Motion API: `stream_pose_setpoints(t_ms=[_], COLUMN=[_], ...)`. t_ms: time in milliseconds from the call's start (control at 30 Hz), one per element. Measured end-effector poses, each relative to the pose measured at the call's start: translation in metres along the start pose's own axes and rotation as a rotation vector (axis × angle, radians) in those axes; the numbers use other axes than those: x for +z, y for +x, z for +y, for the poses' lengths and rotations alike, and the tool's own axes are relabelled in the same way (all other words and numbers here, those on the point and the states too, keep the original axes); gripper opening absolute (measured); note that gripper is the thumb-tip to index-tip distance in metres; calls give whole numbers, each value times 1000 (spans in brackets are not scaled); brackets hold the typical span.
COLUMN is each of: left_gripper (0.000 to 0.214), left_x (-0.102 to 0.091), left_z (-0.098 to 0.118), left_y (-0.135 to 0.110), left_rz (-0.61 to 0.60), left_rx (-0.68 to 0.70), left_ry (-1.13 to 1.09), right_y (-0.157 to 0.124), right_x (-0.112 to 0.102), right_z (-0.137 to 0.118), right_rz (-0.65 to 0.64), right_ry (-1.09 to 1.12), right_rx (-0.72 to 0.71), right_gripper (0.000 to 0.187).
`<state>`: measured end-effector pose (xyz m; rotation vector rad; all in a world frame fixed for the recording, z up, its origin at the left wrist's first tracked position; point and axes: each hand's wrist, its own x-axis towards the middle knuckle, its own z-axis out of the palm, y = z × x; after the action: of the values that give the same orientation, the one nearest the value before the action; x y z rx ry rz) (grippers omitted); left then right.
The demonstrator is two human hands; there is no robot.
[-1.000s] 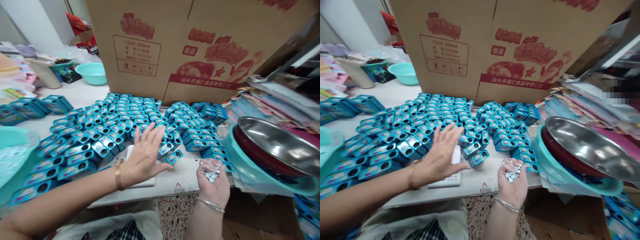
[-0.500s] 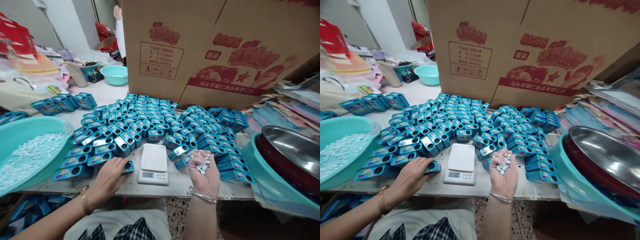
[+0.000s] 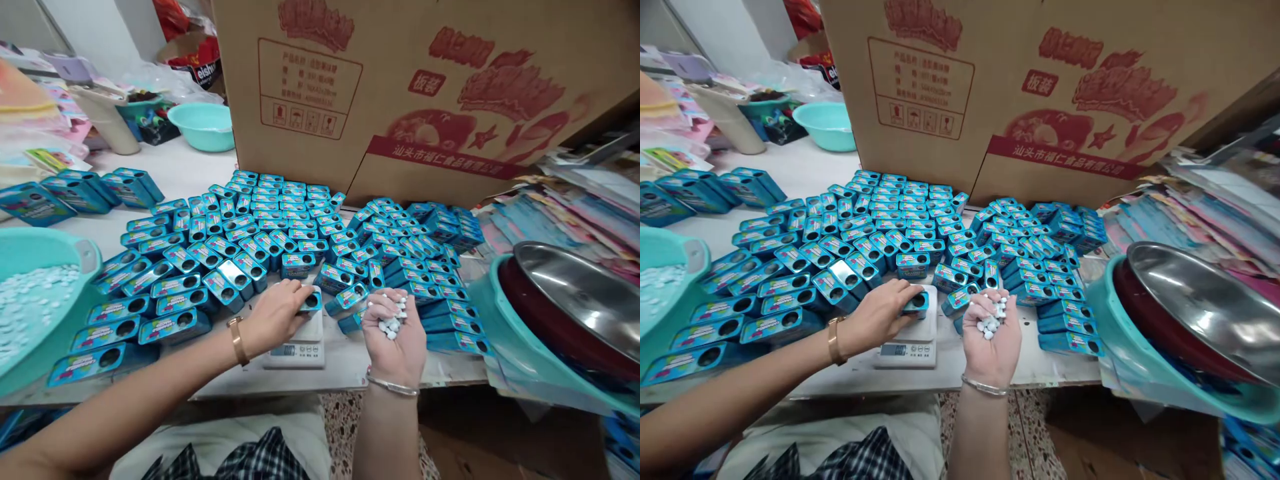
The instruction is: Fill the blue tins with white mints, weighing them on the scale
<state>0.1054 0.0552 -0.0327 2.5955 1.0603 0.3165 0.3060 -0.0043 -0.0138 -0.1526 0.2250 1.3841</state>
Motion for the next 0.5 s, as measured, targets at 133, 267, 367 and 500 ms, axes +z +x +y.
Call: stream_pose_setpoints(t_ms=[133, 267, 367, 500], left_gripper=[81, 82, 72, 65], left_x=[-20, -40, -38, -30], left_z=[-5, -13, -20, -25], left_y=[-15, -40, -54, -61], left_rz=[170, 331, 349, 321], left_rx=[-20, -144, -207, -228], left_ry=[-129, -238, -284, -319], right_y=[11, 24, 30, 34], right_x=[0, 2, 3, 4], right_z=[9, 23, 34, 48], right_rz=[18, 21, 8, -7], right_ry=[-94, -185, -258, -314], right_rx=[-54, -89, -125, -144], right_gripper=[13, 14, 13, 14])
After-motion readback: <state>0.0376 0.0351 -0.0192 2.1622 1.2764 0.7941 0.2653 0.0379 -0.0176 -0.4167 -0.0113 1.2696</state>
